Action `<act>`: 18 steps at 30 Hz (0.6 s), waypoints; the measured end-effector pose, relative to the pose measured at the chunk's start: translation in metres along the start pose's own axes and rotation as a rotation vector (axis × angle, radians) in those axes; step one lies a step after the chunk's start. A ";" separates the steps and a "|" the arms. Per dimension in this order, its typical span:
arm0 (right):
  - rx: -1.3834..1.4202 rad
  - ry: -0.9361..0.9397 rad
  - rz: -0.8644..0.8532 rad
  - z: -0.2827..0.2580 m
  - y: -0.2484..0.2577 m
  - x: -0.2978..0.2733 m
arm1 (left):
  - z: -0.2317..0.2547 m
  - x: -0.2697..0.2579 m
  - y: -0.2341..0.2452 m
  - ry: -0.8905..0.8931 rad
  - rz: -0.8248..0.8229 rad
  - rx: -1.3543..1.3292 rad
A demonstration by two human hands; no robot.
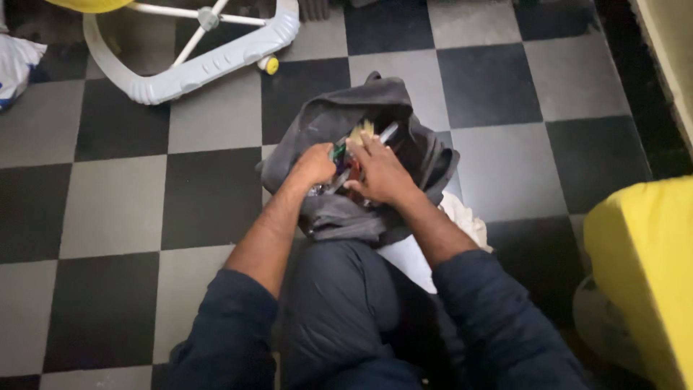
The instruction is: The person sits on a checkered floor and retrieves a pair of pliers from a black bag. They wipe the pliers with a white cloth and place them on a yellow stool. Next, they retrieve a green screwdriver from the bag, wipe it with the cloth, and place it on the stool next to the pliers.
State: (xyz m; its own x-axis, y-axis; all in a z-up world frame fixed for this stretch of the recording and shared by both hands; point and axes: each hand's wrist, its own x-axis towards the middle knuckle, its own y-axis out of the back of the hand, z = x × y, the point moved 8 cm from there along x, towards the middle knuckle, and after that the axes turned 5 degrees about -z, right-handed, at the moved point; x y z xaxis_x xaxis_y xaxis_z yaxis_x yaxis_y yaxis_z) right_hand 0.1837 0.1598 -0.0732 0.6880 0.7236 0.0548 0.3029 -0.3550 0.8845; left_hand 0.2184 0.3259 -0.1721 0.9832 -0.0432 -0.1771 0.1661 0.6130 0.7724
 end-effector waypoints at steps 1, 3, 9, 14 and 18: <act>-0.010 -0.025 -0.051 0.008 -0.012 0.008 | -0.020 0.013 -0.004 0.003 0.025 -0.017; -0.058 -0.070 -0.116 0.018 -0.030 0.017 | -0.056 0.033 0.002 -0.008 0.192 -0.101; -0.184 -0.177 -0.268 0.032 -0.054 0.027 | -0.097 0.077 -0.004 -0.006 0.247 -0.024; -0.234 -0.157 -0.226 0.030 -0.054 0.046 | -0.088 0.061 -0.024 0.136 0.211 -0.170; -0.314 0.034 -0.069 0.033 -0.063 0.076 | -0.081 0.041 -0.032 0.467 -0.052 -0.051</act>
State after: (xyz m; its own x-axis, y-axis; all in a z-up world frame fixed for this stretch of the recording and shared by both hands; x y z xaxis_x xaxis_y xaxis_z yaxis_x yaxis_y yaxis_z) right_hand 0.2391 0.2176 -0.1399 0.6486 0.7611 0.0006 0.1257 -0.1079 0.9862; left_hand 0.2476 0.3684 -0.2531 0.8325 0.2773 -0.4796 0.1992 0.6579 0.7263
